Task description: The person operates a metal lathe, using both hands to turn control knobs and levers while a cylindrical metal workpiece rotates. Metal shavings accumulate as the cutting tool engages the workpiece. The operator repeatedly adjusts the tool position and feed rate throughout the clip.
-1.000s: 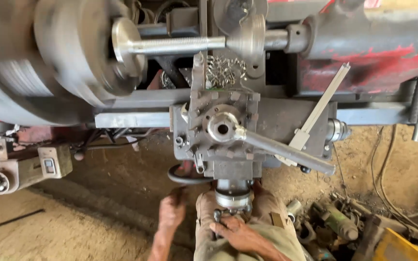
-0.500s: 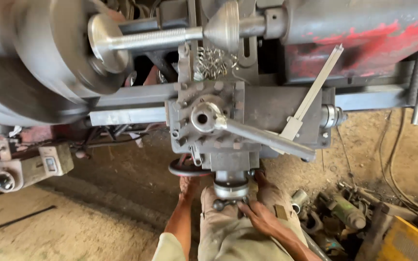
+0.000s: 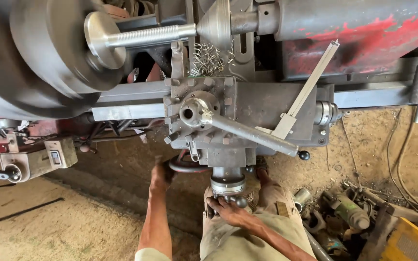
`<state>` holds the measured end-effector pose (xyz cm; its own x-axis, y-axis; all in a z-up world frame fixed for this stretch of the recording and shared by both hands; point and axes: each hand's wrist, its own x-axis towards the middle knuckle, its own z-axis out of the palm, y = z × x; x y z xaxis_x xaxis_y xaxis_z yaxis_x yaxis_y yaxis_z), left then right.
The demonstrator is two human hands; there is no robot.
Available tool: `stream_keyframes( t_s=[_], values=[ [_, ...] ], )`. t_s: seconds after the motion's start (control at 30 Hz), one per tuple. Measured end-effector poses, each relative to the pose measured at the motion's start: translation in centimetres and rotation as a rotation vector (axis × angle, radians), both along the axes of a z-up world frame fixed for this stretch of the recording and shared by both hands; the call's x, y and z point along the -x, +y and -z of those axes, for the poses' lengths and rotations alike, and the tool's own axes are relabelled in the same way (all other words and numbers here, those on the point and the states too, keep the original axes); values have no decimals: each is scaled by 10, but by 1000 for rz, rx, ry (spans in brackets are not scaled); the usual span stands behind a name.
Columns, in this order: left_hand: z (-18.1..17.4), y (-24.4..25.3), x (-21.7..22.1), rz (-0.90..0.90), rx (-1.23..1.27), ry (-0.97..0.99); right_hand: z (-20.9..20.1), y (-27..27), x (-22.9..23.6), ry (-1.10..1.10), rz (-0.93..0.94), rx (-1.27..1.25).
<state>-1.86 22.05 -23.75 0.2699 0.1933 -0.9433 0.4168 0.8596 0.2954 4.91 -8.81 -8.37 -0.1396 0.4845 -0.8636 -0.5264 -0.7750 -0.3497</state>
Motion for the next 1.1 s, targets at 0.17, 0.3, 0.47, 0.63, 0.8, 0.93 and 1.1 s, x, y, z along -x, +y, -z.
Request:
stream_keyframes(
  t_s=[0.17,0.3,0.47,0.63,0.8,0.93,1.1],
  values=[
    [-17,-42,-30,202,-502,415,-20,4,-2,-139,-53,-23],
    [-60,-63,-47,172,-581,346,-44,5,-10,-194,28,-136],
    [-37,-68,-37,184,-727,140,-63,4,-24,-209,65,-173],
    [52,-50,12,547,-1103,524,-51,0,-13,-230,-29,-162],
    [-54,-84,-33,228,-844,388,-47,-9,-10,-306,-28,-187],
    [-127,-124,-37,154,-515,211,-54,-14,-16,-386,-48,-394],
    [-164,-157,-13,207,-181,92,-77,-56,-43,-265,-253,-290]
  ],
)
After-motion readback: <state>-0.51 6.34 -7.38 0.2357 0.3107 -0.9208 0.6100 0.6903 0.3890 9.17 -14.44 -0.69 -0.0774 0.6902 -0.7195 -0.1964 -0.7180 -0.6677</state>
